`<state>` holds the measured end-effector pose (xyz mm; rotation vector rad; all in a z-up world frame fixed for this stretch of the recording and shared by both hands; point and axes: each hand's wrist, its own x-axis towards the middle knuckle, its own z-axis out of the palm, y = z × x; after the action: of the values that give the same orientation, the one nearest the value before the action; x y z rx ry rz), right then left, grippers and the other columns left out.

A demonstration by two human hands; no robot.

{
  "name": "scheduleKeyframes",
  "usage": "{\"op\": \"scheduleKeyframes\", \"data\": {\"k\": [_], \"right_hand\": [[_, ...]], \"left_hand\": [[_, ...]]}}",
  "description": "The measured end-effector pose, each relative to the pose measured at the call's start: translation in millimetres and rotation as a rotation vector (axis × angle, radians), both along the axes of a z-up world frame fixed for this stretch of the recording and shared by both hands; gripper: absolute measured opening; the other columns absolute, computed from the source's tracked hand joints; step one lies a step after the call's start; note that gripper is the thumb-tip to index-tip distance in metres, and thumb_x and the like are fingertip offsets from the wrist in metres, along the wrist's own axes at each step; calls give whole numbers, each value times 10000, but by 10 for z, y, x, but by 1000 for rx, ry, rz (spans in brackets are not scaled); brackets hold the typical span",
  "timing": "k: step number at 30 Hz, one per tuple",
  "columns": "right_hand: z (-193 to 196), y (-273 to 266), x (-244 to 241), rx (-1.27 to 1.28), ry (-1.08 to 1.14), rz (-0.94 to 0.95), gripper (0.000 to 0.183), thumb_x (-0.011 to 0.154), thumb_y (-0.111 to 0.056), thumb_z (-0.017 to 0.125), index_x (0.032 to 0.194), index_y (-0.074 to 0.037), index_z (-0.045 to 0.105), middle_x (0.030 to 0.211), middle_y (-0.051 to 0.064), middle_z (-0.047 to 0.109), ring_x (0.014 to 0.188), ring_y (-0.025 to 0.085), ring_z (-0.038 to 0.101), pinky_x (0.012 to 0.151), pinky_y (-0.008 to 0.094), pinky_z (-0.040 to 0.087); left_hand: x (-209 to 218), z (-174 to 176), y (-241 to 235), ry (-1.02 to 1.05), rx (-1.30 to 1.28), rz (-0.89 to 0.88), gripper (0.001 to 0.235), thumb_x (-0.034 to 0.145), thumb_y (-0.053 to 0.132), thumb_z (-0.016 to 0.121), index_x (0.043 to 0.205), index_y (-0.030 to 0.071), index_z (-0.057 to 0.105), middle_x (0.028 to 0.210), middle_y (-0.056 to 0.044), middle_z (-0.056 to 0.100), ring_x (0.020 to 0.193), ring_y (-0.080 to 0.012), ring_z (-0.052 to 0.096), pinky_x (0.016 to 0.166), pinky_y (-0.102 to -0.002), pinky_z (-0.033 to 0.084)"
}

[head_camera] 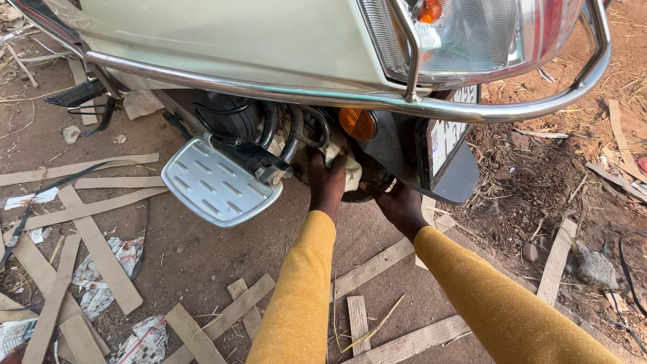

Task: The person wipes the seat of a white motorcycle with a cloth, then moves to the front to clean the headlight, front guard, and engine area. The person uses a cloth to wipe various parts of the motorcycle, including the footrest and front fairing.

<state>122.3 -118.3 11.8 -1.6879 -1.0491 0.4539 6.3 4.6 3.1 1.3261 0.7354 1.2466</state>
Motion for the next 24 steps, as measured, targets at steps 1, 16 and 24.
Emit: {"op": "scheduleKeyframes", "data": {"k": [1, 16, 24], "right_hand": [[4, 8, 7, -1, -27, 2, 532, 813, -224, 860, 1245, -39, 610, 1219, 99, 703, 1133, 214, 673, 969, 347, 579], [293, -93, -74, 22, -207, -35, 510, 942, -484, 677, 1249, -78, 708, 1177, 139, 754, 1092, 268, 703, 959, 389, 533], [381, -171, -123, 32, -241, -14, 698, 914, -579, 671, 1324, -15, 632, 1309, 215, 670, 1235, 330, 620, 1025, 420, 475]], "left_hand": [[3, -32, -46, 118, 68, 0, 283, 892, 83, 654, 1159, -13, 659, 1135, -165, 724, 1044, -285, 735, 949, -407, 574], [139, 187, -280, -77, 159, 195, 318, 961, 107, 613, 1226, -68, 606, 1159, -224, 698, 1054, -300, 710, 944, -460, 526], [-59, -84, -308, 595, 43, 47, 352, 830, 84, 648, 1169, -3, 679, 1126, -208, 714, 1000, -351, 715, 894, -459, 563]]}}
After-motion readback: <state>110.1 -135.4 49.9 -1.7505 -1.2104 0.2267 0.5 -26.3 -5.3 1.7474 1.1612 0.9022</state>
